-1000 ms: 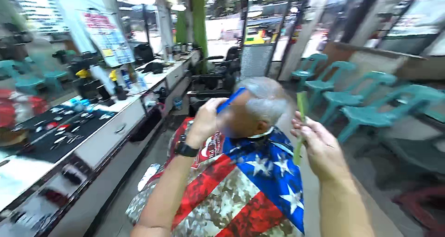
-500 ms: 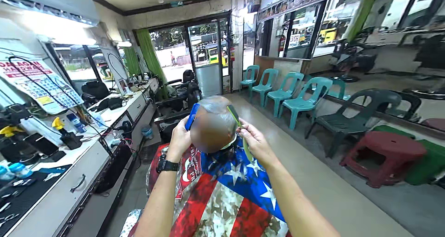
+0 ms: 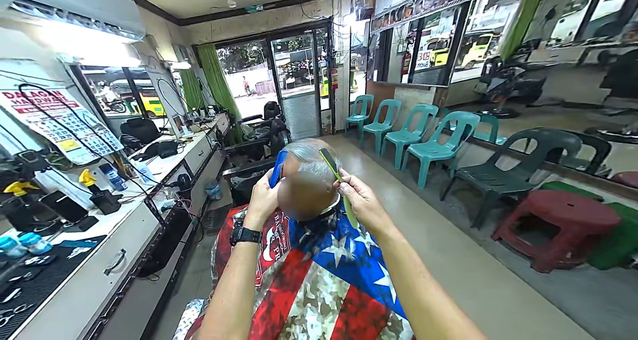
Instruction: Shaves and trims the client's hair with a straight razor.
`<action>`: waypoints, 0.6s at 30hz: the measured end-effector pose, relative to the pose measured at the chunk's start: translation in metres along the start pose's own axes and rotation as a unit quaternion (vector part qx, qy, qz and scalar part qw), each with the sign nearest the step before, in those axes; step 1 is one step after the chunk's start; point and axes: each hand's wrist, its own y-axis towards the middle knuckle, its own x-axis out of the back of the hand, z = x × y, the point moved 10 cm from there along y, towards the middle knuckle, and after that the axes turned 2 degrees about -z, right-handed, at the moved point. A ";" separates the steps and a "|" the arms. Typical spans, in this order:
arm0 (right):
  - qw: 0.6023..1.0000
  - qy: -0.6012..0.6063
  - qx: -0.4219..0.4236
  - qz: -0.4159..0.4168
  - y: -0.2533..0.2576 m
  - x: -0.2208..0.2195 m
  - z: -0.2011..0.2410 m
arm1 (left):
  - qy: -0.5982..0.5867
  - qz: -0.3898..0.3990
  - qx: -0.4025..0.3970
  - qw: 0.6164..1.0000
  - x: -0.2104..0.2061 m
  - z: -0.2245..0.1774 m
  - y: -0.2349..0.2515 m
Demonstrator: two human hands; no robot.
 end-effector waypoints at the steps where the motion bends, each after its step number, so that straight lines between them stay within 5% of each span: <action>1: 1.000 0.002 -0.002 -0.001 0.001 0.000 0.000 | 0.003 0.002 -0.001 1.000 0.000 0.000 0.000; 18: 0.997 -0.053 -0.029 -0.050 0.001 0.009 0.003 | -0.001 0.039 -0.013 0.999 -0.003 0.003 -0.006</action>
